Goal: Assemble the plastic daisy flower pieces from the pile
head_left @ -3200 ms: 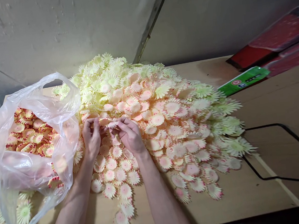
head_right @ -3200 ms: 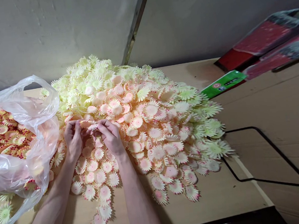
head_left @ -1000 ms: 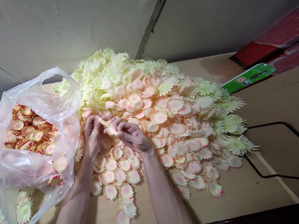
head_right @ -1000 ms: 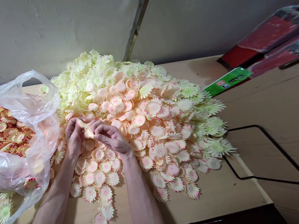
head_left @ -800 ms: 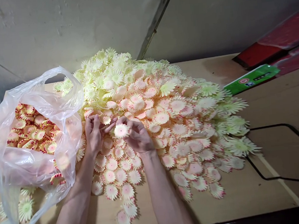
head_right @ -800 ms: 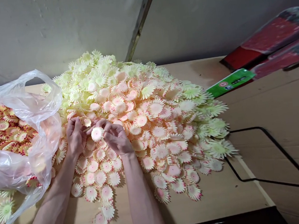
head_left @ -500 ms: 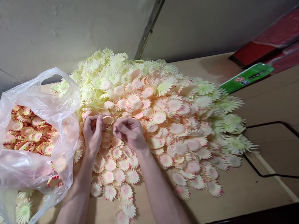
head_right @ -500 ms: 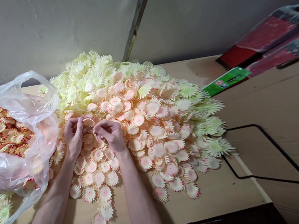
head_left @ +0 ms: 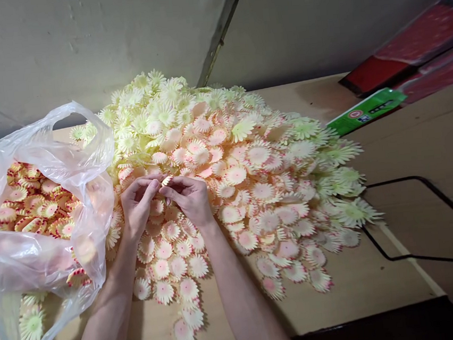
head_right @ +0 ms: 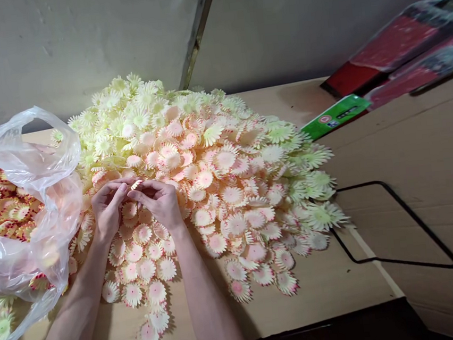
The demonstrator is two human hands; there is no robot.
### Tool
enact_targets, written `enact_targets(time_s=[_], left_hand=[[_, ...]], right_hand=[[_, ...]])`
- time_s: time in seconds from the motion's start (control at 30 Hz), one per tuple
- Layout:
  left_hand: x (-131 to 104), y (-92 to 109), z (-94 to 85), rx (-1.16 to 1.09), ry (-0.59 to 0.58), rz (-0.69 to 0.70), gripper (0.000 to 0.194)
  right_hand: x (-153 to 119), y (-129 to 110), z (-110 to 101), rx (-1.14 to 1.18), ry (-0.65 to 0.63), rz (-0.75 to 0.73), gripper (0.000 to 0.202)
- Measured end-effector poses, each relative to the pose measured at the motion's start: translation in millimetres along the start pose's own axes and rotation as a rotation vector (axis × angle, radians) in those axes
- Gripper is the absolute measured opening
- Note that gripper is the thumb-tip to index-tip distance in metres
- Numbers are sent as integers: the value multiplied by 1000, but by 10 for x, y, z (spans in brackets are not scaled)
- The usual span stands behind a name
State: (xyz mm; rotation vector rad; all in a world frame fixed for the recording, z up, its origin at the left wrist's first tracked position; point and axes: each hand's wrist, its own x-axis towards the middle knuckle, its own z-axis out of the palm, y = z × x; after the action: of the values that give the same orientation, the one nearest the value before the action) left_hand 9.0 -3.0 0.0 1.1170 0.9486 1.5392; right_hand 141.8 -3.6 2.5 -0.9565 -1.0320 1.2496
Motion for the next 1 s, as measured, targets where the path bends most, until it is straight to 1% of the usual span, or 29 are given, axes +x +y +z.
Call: enact_targets(time_s=[0.17,0.33,0.5,0.67,0.83,0.93,1.0], left_hand=[[7,-34,-23,7,32,-22,20],[14,-4,-12,-13,-6,-8,19],[28,-12,-22,-58,-23,-31,19],[25,-49,-34,-20,27,-80,22],[7,-68,-15,-23,70,-131,28],[29,-79,-13,-74,68,-155,32],[59,-91,-24,-116,90,-203,37]], right_hand=[[-7,20,-4,3,-23,-7,32],[-24,25,11,-29,-54,-42,30],[-33,28,-1,-56,-80,-34,23],[-32,18,-34,-51,-86,-27,25],[-24,37,-83,-13,-188,-12,26],[-30,36,-113,4,-219,-22,27],[-40,19,-131,41,-239,-7,27]])
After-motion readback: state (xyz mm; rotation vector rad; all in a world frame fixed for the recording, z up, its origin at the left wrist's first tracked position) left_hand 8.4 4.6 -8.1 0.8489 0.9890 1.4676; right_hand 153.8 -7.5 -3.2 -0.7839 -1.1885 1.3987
